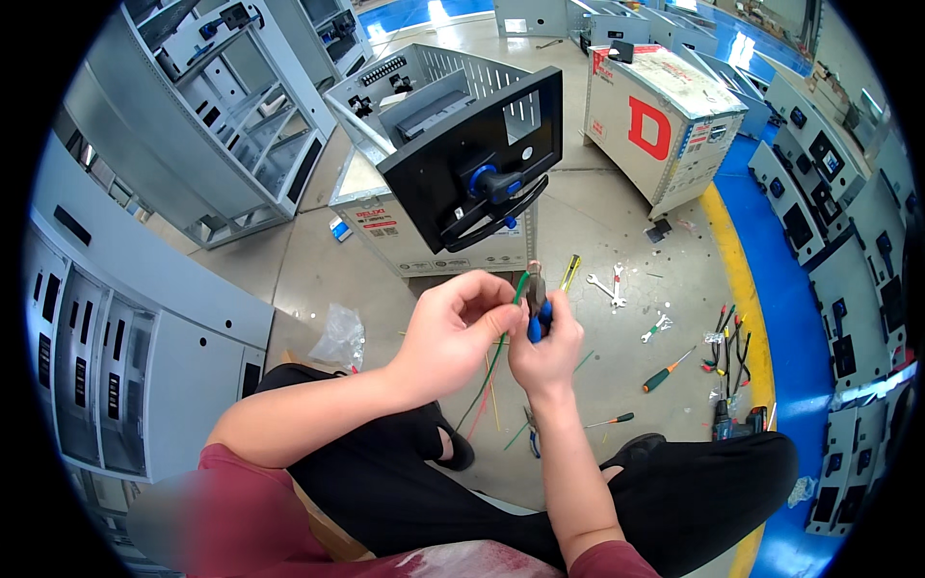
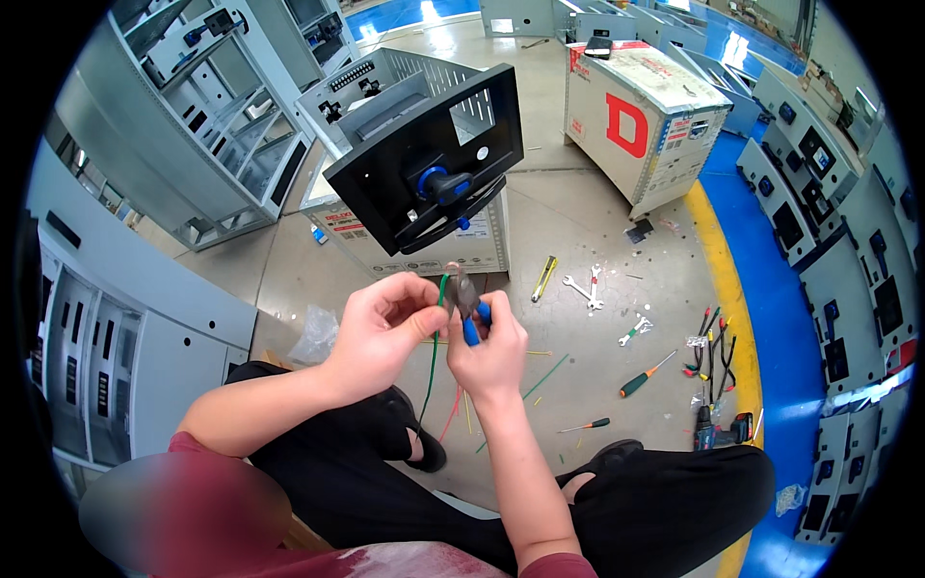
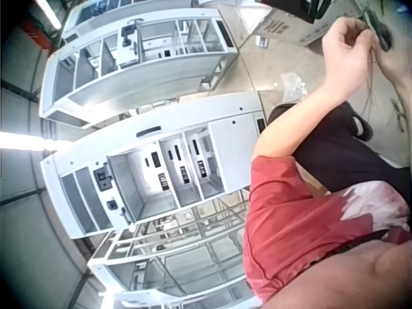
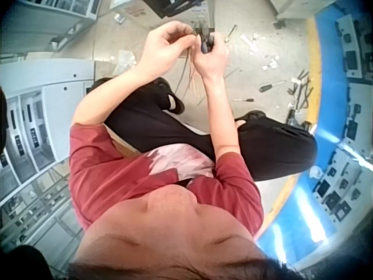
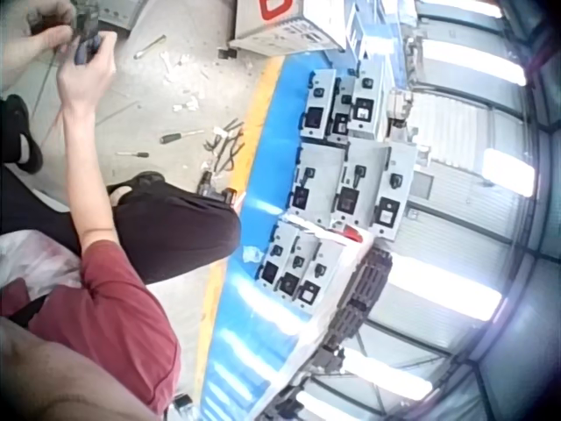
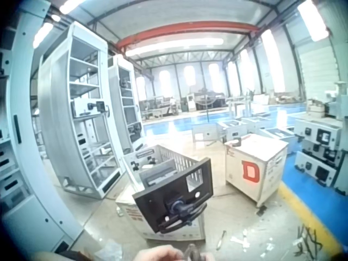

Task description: The person sits on the floor and strips the insulation from the ends of several colored electrical wires using pliers. The person then bends the exposed metal ends into small loops using the pliers.

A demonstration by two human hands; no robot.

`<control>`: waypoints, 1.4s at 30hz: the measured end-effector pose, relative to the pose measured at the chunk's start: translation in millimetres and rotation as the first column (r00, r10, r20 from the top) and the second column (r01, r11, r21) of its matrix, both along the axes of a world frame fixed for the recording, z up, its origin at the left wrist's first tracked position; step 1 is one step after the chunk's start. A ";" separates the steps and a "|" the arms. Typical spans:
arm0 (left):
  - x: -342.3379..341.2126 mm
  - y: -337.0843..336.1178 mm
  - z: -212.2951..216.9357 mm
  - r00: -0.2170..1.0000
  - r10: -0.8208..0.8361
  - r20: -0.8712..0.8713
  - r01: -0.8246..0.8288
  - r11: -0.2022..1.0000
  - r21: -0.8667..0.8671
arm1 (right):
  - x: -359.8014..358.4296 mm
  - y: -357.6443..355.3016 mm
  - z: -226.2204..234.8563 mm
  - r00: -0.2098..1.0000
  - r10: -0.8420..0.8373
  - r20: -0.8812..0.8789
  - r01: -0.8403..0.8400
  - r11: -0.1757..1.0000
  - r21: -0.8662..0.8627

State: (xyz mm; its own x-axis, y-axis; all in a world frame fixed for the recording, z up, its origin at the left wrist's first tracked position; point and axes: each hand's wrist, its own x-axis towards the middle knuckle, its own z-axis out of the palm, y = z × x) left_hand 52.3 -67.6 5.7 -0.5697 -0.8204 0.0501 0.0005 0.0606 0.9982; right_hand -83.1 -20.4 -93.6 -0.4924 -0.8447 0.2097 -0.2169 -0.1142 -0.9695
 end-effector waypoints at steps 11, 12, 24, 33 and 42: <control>-10.0 -46.7 -24.9 0.982 0.188 0.015 -0.188 0.982 -0.002 | -73.3 -34.3 -209.8 0.953 0.148 0.266 -0.287 0.726 0.625; -25.5 -46.6 -19.7 0.989 0.145 0.000 -0.145 0.989 -0.012 | -101.2 -27.5 -259.4 0.999 0.046 0.021 -0.047 0.700 0.712; -3.9 -30.1 -0.1 0.996 0.071 -0.053 -0.075 0.995 -0.067 | -4.6 124.9 -329.2 0.823 0.146 -0.549 0.424 0.486 0.764; 2.1 -29.5 24.5 0.992 0.104 -0.070 -0.110 0.991 -0.079 | 19.2 166.4 -382.7 0.935 0.150 -0.321 0.232 0.424 0.875; 16.7 -23.1 26.4 0.950 -0.037 -0.309 -0.038 0.971 -0.235 | -37.0 25.0 -277.7 0.400 -0.195 0.896 -0.332 0.880 0.340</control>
State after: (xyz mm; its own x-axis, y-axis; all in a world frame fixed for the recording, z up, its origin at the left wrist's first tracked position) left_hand 69.0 -90.6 32.1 -0.4946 -0.7637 0.4149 0.3067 0.2933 0.9055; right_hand -120.1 4.6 -371.3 -0.0957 -0.7381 -0.6679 0.7795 0.3617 -0.5114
